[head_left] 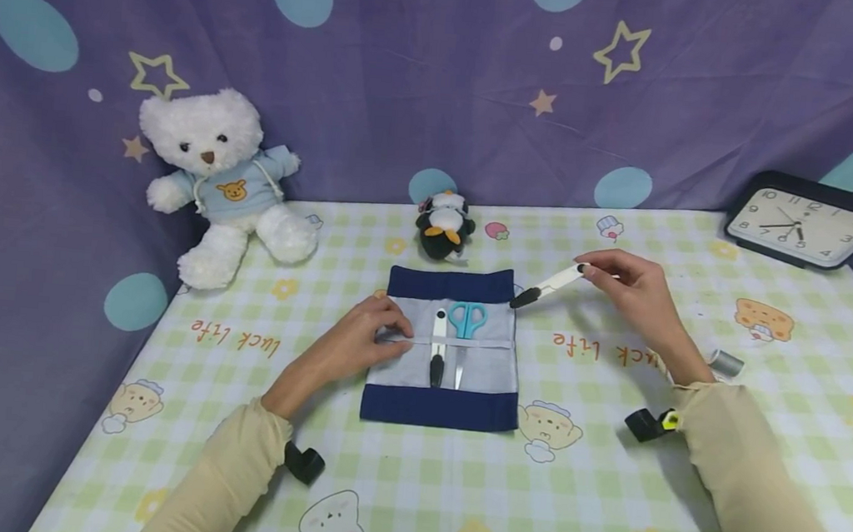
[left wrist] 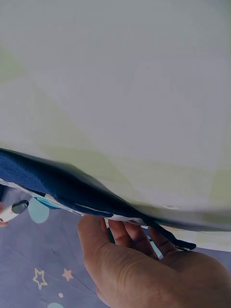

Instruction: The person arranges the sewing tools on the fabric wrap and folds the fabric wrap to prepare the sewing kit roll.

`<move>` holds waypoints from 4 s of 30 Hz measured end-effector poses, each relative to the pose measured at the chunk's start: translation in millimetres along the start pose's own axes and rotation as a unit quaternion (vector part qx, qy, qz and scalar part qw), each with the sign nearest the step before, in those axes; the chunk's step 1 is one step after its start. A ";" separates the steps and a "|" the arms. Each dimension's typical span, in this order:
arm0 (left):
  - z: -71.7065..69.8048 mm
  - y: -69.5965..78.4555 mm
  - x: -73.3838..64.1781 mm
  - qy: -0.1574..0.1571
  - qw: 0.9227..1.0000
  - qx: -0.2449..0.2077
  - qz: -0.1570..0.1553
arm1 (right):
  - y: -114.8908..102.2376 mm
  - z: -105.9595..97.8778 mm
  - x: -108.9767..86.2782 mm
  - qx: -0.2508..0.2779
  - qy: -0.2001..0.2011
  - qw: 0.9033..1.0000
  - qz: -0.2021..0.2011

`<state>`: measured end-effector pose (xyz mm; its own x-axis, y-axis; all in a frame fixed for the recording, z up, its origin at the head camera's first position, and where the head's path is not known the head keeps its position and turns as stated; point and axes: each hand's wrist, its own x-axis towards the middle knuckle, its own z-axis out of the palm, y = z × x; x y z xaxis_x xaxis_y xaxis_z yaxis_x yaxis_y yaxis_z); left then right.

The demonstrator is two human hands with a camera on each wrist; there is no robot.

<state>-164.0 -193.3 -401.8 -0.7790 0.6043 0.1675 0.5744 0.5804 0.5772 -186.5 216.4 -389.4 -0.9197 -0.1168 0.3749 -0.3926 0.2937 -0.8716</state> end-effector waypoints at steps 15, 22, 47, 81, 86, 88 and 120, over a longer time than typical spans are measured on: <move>0.2 -1.7 0.0 0.001 1.000 0.003 0.006 | -12.7 41.0 12.1 0.055 -0.054 0.997 -0.011; -0.1 -1.5 -0.3 -0.002 1.000 0.007 0.005 | -12.8 58.9 20.1 0.057 -0.075 0.995 -0.025; 1.8 -3.0 1.5 0.002 1.000 0.017 0.015 | -30.0 111.2 36.2 0.050 -0.154 0.987 0.002; 2.2 -2.2 3.0 -0.001 0.999 0.037 0.026 | -38.0 129.5 57.7 -0.020 -0.183 0.982 -0.038; 2.1 -1.6 3.1 0.000 0.998 0.053 0.034 | -39.6 132.0 60.8 -0.040 -0.191 0.980 -0.040; 2.2 -1.5 3.3 0.001 0.998 0.057 0.039 | -41.1 134.0 62.4 -0.048 -0.194 0.979 -0.043; 1.6 0.9 3.7 -0.009 0.998 0.054 0.025 | -51.3 144.9 70.8 -0.080 -0.210 0.960 -0.168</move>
<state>-166.0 -189.7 -401.9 -0.7451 0.6425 0.1791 0.6364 0.6044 0.4793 -232.7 55.6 -364.0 -0.6771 -0.5926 0.4363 -0.6918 0.3107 -0.6518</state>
